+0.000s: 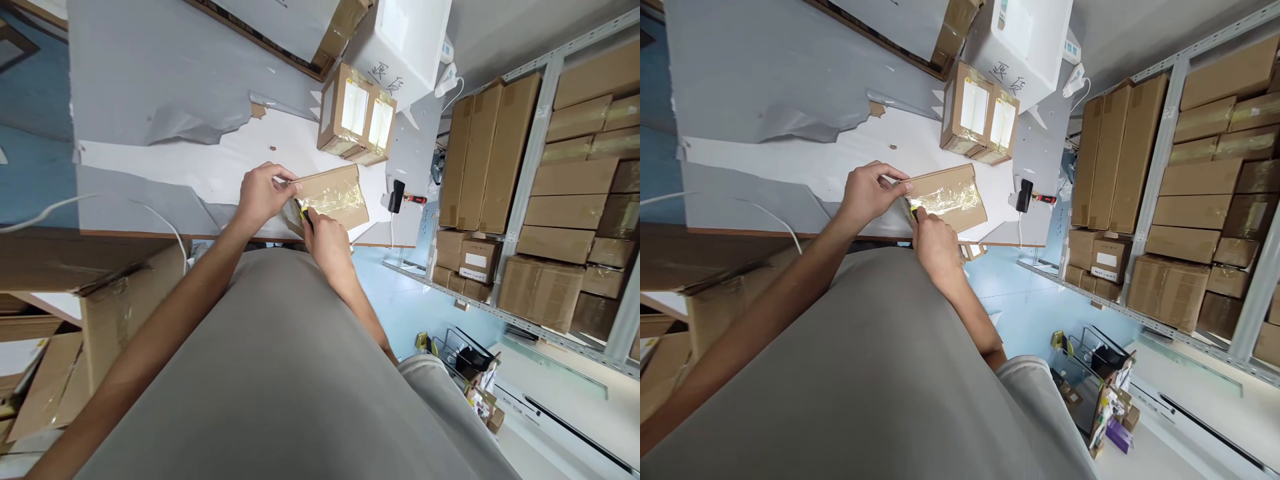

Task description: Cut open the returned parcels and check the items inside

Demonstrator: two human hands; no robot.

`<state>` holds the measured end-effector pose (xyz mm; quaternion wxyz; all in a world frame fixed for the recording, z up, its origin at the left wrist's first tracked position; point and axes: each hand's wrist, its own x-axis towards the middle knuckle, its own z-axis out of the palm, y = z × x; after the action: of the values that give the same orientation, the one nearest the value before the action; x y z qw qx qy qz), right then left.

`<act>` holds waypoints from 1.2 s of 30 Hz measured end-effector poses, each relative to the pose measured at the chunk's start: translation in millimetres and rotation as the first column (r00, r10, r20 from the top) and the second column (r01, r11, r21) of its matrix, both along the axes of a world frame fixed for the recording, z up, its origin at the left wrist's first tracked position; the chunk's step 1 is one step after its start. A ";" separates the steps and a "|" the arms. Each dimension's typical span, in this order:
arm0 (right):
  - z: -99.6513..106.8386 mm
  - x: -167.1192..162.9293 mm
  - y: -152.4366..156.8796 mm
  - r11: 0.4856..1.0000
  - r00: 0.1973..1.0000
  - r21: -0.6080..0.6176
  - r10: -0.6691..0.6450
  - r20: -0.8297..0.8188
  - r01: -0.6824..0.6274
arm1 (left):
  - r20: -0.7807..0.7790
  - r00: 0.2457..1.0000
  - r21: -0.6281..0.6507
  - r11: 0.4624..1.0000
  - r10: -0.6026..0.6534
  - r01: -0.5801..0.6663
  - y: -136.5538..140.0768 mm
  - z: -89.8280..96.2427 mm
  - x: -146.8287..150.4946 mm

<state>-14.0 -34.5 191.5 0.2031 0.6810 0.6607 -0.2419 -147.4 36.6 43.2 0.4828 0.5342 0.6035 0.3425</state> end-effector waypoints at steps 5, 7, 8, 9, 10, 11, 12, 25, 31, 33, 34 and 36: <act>1.7 -1.5 1.3 0.998 0.999 -0.061 -0.003 0.053 0.007 | -0.005 0.999 -0.031 0.999 0.032 -0.033 -7.3 5.1 6.3; 2.5 -0.2 -5.2 0.996 0.996 -0.086 -0.013 0.084 0.020 | -0.021 0.999 -0.032 0.998 0.049 -0.049 -9.6 7.1 9.0; 2.6 1.1 -9.5 0.995 0.995 -0.093 -0.016 0.097 0.025 | -0.028 0.998 -0.029 0.998 0.053 -0.054 -10.2 7.9 9.8; 2.5 2.9 -14.3 0.995 0.994 -0.099 -0.017 0.107 0.027 | -0.035 0.998 -0.024 0.998 0.056 -0.056 -10.4 8.6 10.0; 2.1 5.3 -19.3 0.994 0.994 -0.107 -0.014 0.112 0.026 | -0.043 0.997 -0.016 0.998 0.060 -0.060 -10.2 9.0 9.9; 1.7 8.0 -24.2 0.993 0.994 -0.117 -0.006 0.111 0.019 | -0.053 0.996 -0.009 0.998 0.065 -0.065 -9.8 9.3 9.4; 1.2 11.0 -28.7 0.992 0.994 -0.129 0.001 0.107 0.013 | -0.064 0.996 -0.003 0.998 0.069 -0.069 -9.4 9.6 8.9; 18.7 47.6 -60.2 0.964 0.993 -0.241 0.096 -0.065 -0.109 | -0.099 0.978 0.035 0.982 0.186 -0.183 -6.8 8.8 15.7; -6.2 116.1 -46.2 0.973 0.952 0.176 -0.091 -0.292 0.147 | -0.057 0.973 0.012 0.975 0.223 -0.223 -10.4 12.2 16.4; -26.1 143.8 -26.2 0.904 0.926 0.311 -0.188 -0.327 0.293 | -0.054 0.965 0.019 0.966 0.258 -0.257 -16.3 13.5 20.4; -35.8 156.4 -15.2 0.871 0.911 0.343 -0.234 -0.341 0.352 | -0.064 0.959 0.019 0.961 0.275 -0.274 -19.2 13.8 22.4; -51.2 176.3 4.3 0.855 0.886 0.315 -0.296 -0.356 0.412 | -0.107 0.952 0.009 0.958 0.287 -0.288 -24.0 13.7 25.7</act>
<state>162.3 -30.3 140.3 -0.0831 0.7743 0.5793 -0.2406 -121.6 12.6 56.9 0.3963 0.4568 0.7011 0.3780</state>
